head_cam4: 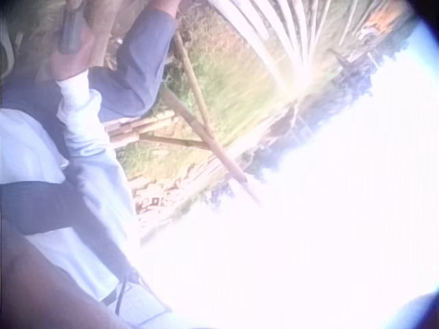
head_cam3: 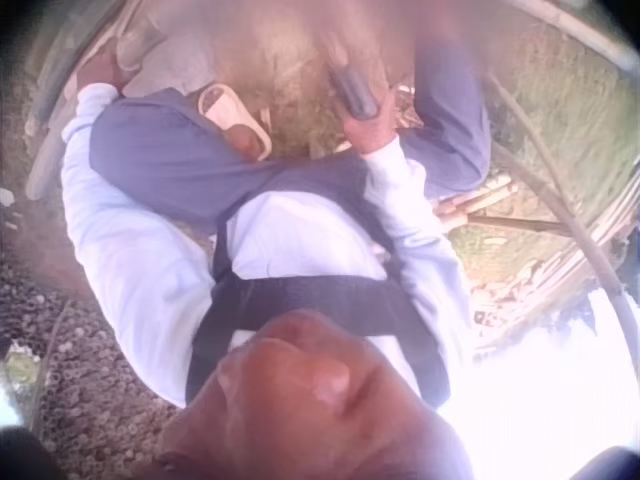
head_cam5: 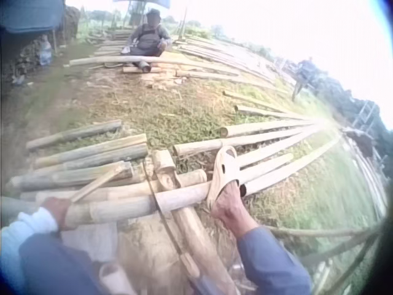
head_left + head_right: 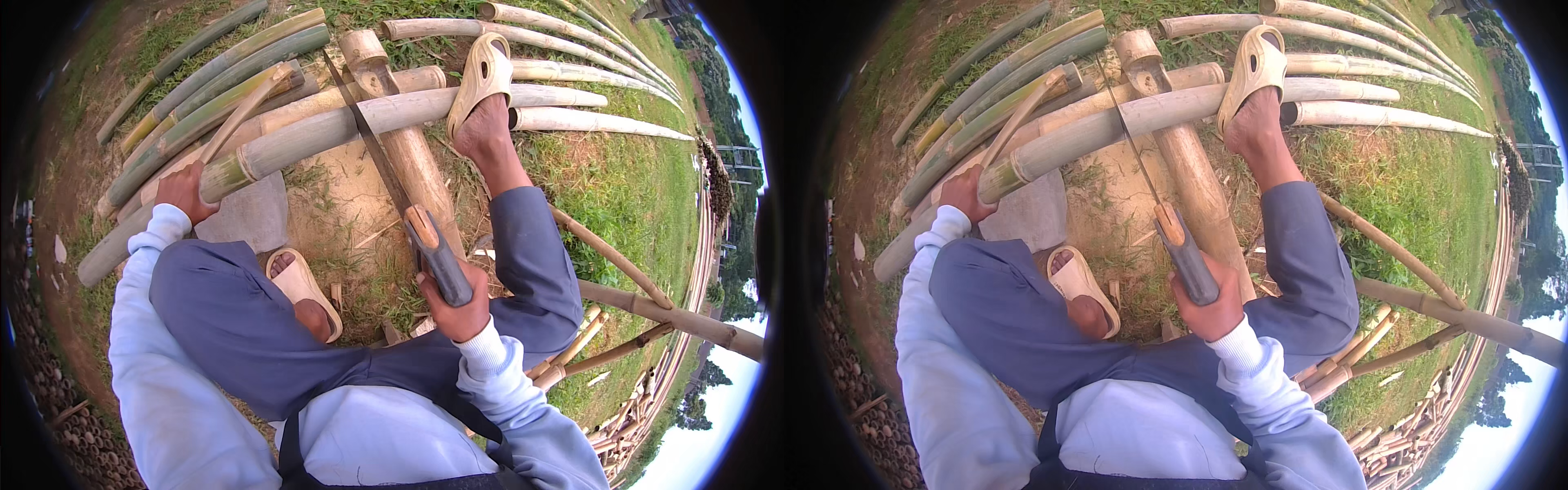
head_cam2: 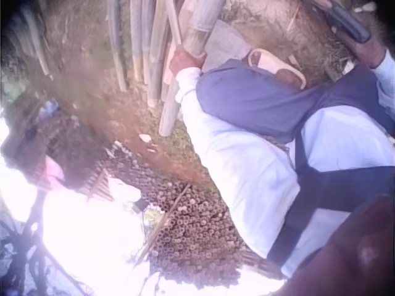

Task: The person sits on the ground and uses a hand saw to cut bamboo poles into shorter sections. They hold the bamboo with one hand and saw with the other, then place the cut pieces aside.

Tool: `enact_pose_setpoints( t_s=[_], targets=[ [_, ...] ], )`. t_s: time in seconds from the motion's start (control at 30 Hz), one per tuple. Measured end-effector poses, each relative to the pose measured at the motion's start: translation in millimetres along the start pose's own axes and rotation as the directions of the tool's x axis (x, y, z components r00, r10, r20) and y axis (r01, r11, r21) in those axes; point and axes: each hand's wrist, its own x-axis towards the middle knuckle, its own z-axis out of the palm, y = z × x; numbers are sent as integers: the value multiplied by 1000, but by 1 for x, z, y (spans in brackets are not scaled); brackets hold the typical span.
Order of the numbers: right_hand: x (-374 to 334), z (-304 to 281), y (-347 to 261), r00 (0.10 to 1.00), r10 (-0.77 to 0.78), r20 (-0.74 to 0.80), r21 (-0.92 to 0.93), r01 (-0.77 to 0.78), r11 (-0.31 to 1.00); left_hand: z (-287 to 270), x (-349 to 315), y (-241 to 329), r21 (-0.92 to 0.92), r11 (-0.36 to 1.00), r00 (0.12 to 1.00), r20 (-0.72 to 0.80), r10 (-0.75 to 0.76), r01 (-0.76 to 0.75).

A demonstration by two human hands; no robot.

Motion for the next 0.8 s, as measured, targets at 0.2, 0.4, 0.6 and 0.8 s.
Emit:
enact_pose_setpoints(
  t_s=[0.2, 0.4, 0.6, 0.8],
  targets=[
    [138, 36, -10, 989, -118, -90, -53, 113, 992, -21, 31, 14, 18, 1000, 1000, 1, 4, -4],
    [-70, -23, -2, 999, 2, 46, 30, -3, 1000, -7, 13, -7, -2, 1000, 998, -65, -2, 2],
    [-33, -14, -8, 1000, -30, -5, -3, 30, 1000, -1, 10, -4, -1, 1000, 999, -30, -25, 25],
    [142, 29, -9, 994, -96, -51, -27, 94, 995, -16, 35, 11, 11, 1000, 999, -34, 22, -21]
  ],
)
